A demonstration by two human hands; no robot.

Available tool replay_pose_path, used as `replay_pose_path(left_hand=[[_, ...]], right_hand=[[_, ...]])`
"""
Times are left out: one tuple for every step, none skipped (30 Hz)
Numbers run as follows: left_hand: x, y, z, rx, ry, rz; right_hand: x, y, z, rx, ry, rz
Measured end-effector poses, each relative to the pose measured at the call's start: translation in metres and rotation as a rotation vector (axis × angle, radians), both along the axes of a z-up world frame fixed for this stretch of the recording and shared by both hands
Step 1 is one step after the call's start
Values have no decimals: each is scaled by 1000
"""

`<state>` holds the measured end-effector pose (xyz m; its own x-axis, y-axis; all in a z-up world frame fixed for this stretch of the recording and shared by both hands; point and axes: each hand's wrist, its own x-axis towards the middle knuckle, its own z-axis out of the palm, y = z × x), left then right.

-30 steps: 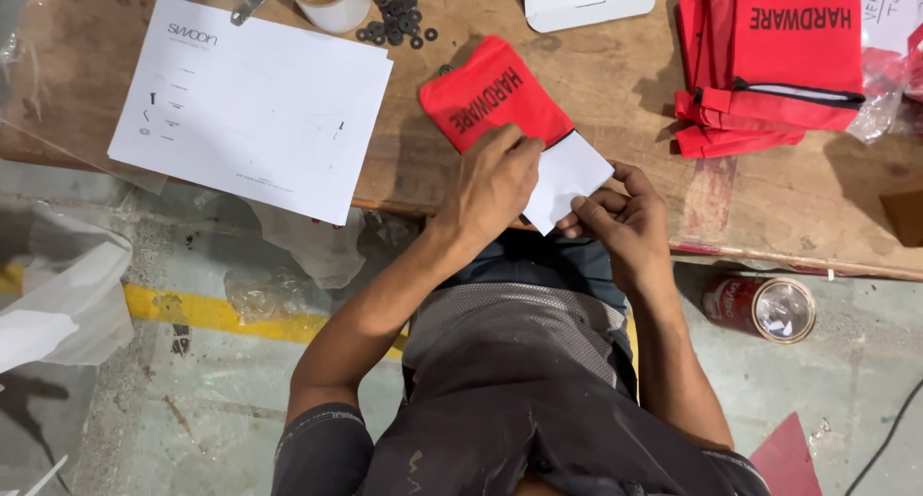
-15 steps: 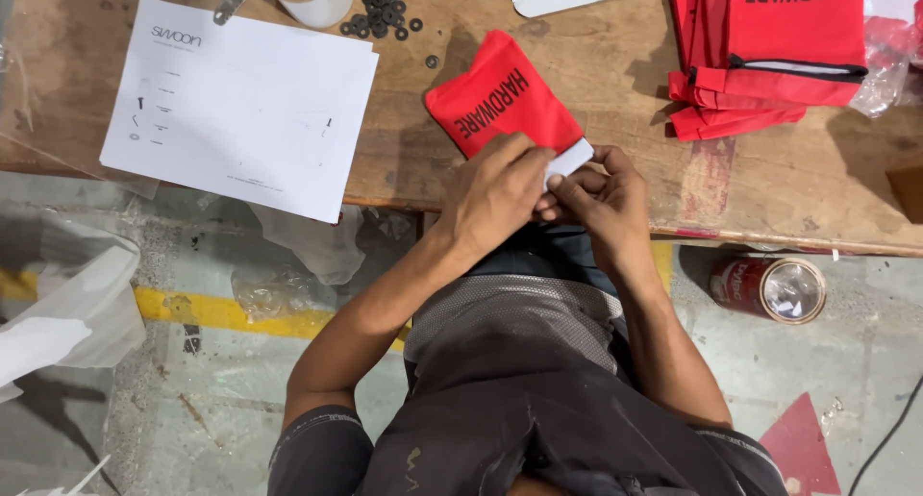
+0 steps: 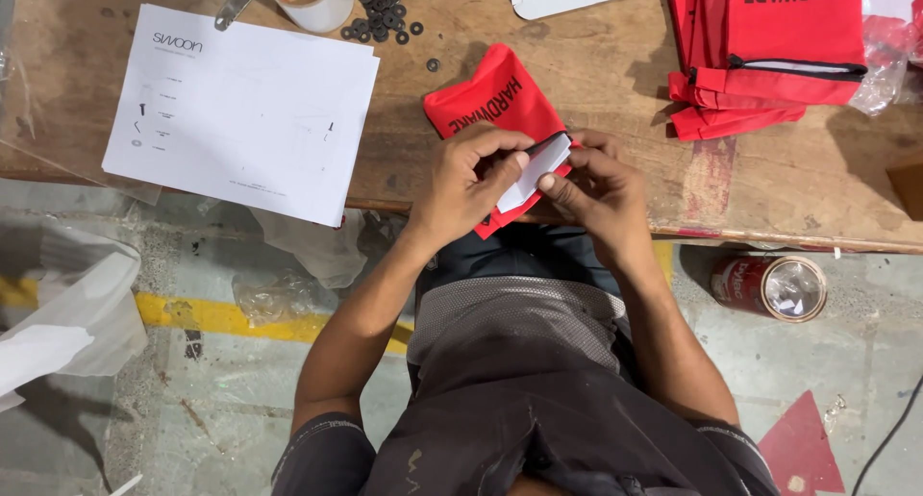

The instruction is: Insert instruction sheets and small hardware items into red fabric bags and zip them closed.

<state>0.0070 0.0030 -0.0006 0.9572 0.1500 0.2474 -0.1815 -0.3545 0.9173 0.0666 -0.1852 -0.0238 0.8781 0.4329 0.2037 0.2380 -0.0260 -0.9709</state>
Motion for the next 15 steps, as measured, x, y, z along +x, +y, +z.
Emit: replay_pose_path(left_hand=[[0, -1, 2, 35, -5, 21], [-1, -3, 4, 71, -9, 42], [0, -3, 6, 72, -11, 41], [1, -4, 8, 81, 12, 68], [0, -5, 9, 89, 40, 95], [-1, -5, 5, 88, 43, 92], [-1, -5, 0, 206, -34, 115], [-2, -5, -4, 324, -112, 136], [0, -7, -1, 327, -113, 128], [1, -9, 3, 451, -89, 178], [1, -12, 5, 574, -62, 227], [2, -7, -5, 576, -61, 220], [3, -2, -16, 595, -65, 205], [4, 3, -26, 614, -69, 189], [4, 4, -31, 615, -69, 182]], right_hand=[[1, 0, -1, 145, 179, 50], [2, 0, -2, 289, 358, 99], [1, 2, -3, 291, 356, 97], [0, 5, -4, 220, 421, 68], [-2, 6, -5, 147, 489, 38], [-2, 9, -7, 147, 493, 36], [-2, 12, -8, 52, 406, -25], [-1, 15, -9, -44, 319, -85], [-1, 18, -4, -39, 320, -92], [-1, 20, 0, -132, 281, -127], [-2, 22, 5, -229, 246, -161], [-1, 23, 2, -226, 250, -167], [-1, 23, 0, -308, 164, -152], [-2, 23, -2, -389, 78, -136], [-1, 23, -11, -389, 82, -143]])
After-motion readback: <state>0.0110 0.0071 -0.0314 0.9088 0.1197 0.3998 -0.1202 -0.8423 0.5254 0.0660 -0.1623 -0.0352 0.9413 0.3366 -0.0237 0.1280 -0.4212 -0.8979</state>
